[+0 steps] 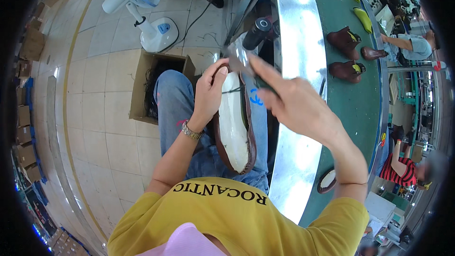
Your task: The recorder is assembling and inspecting a leather boot, using tools to pull and secure materials around a shoe last.
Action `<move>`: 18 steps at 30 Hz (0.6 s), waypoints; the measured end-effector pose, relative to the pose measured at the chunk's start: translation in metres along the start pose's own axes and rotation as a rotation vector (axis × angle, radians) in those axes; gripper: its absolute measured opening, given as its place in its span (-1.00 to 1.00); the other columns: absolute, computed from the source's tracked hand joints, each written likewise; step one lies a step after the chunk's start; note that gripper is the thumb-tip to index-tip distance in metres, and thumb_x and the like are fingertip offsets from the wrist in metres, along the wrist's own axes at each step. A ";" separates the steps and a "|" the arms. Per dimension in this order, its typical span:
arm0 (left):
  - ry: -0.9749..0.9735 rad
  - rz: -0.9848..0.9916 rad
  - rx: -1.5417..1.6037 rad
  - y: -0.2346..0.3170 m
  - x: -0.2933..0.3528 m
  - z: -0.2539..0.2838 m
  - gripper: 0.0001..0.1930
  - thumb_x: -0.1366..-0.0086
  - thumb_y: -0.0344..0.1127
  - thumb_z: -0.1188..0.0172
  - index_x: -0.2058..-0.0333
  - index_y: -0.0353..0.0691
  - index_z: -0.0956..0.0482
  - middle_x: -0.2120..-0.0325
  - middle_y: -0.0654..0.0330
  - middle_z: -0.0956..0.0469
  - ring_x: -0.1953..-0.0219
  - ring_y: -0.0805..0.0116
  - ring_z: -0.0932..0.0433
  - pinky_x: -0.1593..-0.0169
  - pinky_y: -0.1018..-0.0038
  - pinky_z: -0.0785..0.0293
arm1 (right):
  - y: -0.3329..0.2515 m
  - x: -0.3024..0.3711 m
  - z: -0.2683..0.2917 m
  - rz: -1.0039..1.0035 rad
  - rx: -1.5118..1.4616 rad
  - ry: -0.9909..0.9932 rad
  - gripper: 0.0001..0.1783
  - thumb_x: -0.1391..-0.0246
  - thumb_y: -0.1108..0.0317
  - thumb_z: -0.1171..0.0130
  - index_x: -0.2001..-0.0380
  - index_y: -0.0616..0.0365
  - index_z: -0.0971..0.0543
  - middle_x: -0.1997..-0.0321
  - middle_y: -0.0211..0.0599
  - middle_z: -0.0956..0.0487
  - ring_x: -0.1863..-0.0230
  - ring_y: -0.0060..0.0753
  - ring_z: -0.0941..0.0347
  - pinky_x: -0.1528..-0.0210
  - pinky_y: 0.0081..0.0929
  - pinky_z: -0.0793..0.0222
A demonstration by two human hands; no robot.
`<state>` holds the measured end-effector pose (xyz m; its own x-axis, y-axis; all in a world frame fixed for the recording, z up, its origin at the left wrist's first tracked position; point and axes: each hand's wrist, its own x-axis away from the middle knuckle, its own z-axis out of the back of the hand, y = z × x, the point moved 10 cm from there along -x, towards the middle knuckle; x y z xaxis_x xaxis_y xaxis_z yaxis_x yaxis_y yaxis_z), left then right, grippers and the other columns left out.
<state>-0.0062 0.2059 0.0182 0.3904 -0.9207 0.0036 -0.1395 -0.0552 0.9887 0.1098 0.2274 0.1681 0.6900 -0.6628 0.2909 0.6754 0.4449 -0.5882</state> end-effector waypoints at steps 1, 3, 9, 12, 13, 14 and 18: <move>-0.020 -0.004 -0.025 0.007 0.000 -0.002 -0.72 -0.30 -0.31 -0.01 0.09 -0.35 -0.45 0.31 0.11 -0.52 0.27 0.43 -0.46 0.14 0.56 -0.35 | -0.004 0.000 0.010 0.007 0.027 0.125 -0.32 -0.10 0.41 -0.01 -0.28 -0.06 -0.07 0.64 -0.08 -0.49 0.58 -0.02 -0.49 0.49 -0.18 -0.37; -0.061 -0.003 -0.057 0.014 0.000 -0.007 -0.71 -0.31 -0.30 0.02 0.07 -0.33 -0.43 0.28 0.07 -0.52 0.24 0.33 -0.47 0.11 0.52 -0.35 | 0.019 -0.004 -0.015 -0.003 0.190 0.192 -0.30 -0.10 0.40 -0.01 -0.29 -0.08 -0.04 0.64 -0.09 -0.49 0.59 -0.03 -0.49 0.50 -0.19 -0.37; -0.076 -0.011 -0.063 0.015 0.001 -0.003 -0.70 -0.32 -0.32 0.06 0.03 -0.34 -0.40 0.24 0.03 -0.51 0.21 0.27 -0.49 0.06 0.49 -0.34 | 0.006 -0.009 -0.019 0.050 0.375 0.084 -0.27 -0.09 0.40 -0.04 -0.30 -0.08 -0.01 0.64 -0.10 -0.49 0.65 -0.06 -0.44 0.55 -0.21 -0.36; -0.091 -0.029 -0.073 0.015 0.003 -0.010 -0.69 -0.33 -0.32 0.08 0.02 -0.36 -0.38 0.23 0.03 -0.50 0.19 0.29 -0.48 0.05 0.49 -0.33 | 0.009 0.012 -0.003 0.120 0.105 0.507 -0.26 -0.08 0.41 -0.05 -0.30 -0.08 -0.01 0.67 -0.13 -0.48 0.67 -0.07 -0.44 0.57 -0.22 -0.36; -0.099 -0.029 -0.074 0.015 0.002 -0.010 -0.69 -0.33 -0.32 0.08 0.02 -0.36 -0.38 0.23 0.03 -0.50 0.19 0.29 -0.48 0.05 0.49 -0.33 | 0.010 0.004 -0.021 0.147 0.324 0.430 -0.27 -0.10 0.38 -0.04 -0.30 -0.09 -0.01 0.68 -0.16 -0.48 0.69 -0.07 -0.43 0.58 -0.24 -0.35; -0.099 -0.025 -0.069 0.015 0.001 -0.010 -0.68 -0.32 -0.32 0.08 0.01 -0.36 -0.37 0.22 0.04 -0.50 0.18 0.29 -0.48 0.04 0.49 -0.33 | 0.050 -0.006 -0.055 -0.165 0.319 0.072 -0.29 -0.13 0.37 -0.01 -0.31 -0.11 0.00 0.56 -0.04 -0.51 0.63 0.02 -0.44 0.54 -0.21 -0.34; -0.098 -0.037 -0.057 0.013 0.001 -0.001 -0.67 -0.32 -0.33 0.08 0.00 -0.36 -0.36 0.19 0.02 -0.50 0.15 0.28 -0.47 0.03 0.50 -0.32 | 0.025 0.000 -0.039 -0.030 0.363 0.012 -0.30 -0.12 0.37 0.01 -0.30 -0.13 -0.01 0.56 -0.01 -0.51 0.64 0.03 -0.43 0.54 -0.21 -0.34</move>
<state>-0.0069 0.2044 0.0307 0.3030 -0.9519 -0.0445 -0.0741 -0.0701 0.9948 0.1169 0.2152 0.1238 0.6670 -0.6847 0.2937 0.7450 0.6087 -0.2729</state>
